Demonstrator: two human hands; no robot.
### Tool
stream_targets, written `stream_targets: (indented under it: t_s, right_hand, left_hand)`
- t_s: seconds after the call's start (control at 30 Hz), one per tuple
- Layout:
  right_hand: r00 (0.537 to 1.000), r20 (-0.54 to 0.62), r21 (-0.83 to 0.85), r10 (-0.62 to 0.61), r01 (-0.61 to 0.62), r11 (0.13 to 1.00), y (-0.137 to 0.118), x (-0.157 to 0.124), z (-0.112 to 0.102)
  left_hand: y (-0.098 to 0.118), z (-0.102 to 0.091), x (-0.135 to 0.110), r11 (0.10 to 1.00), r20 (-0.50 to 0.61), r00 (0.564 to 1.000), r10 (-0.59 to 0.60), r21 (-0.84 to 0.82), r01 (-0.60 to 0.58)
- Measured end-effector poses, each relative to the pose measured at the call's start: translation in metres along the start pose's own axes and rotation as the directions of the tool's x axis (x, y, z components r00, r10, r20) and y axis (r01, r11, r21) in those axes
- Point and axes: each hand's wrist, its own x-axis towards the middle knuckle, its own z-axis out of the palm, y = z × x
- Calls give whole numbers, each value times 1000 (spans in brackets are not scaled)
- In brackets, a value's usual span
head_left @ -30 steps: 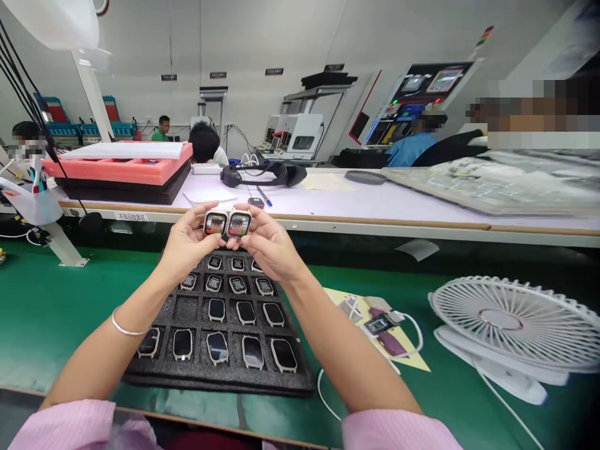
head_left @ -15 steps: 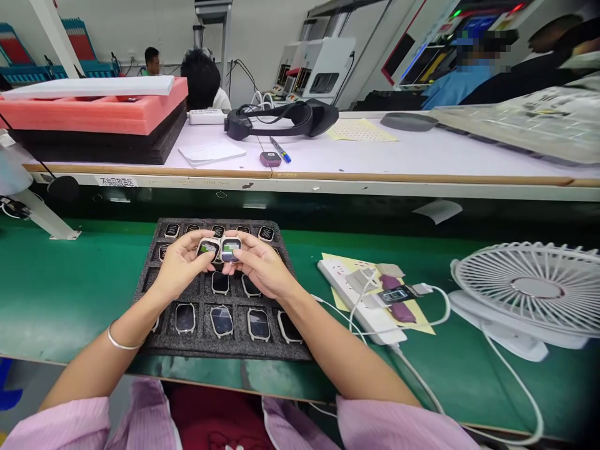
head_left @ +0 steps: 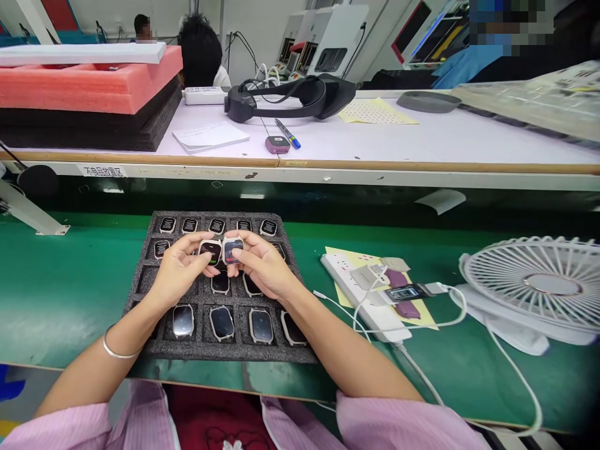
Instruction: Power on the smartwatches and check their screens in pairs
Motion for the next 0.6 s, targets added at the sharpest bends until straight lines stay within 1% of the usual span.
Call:
stream_targets:
  t_s: [0.13, 0.27, 0.4, 0.47, 0.6]
  right_hand:
    - [1000, 14, 22, 14, -14, 1000, 2, -1, -1]
    - [999, 18, 36, 35, -36, 999, 7, -1, -1]
    - [991, -42, 74, 130, -127, 989, 11, 1, -1]
    - [981, -68, 107, 183, -175, 979, 11, 2, -2]
    - [966, -80, 147, 246, -233, 961, 9, 2, -2]
  left_hand:
    - [-1, -1, 0, 998, -7, 999, -41, -52, 41]
    - [-2, -1, -1, 992, -39, 995, -94, -89, 91]
    - [-4, -2, -1, 985, -75, 986, -146, -99, 139]
    - [-5, -3, -1, 978, -90, 978, -191, -105, 181]
    - [-6, -4, -1, 951, -83, 955, -285, -146, 271]
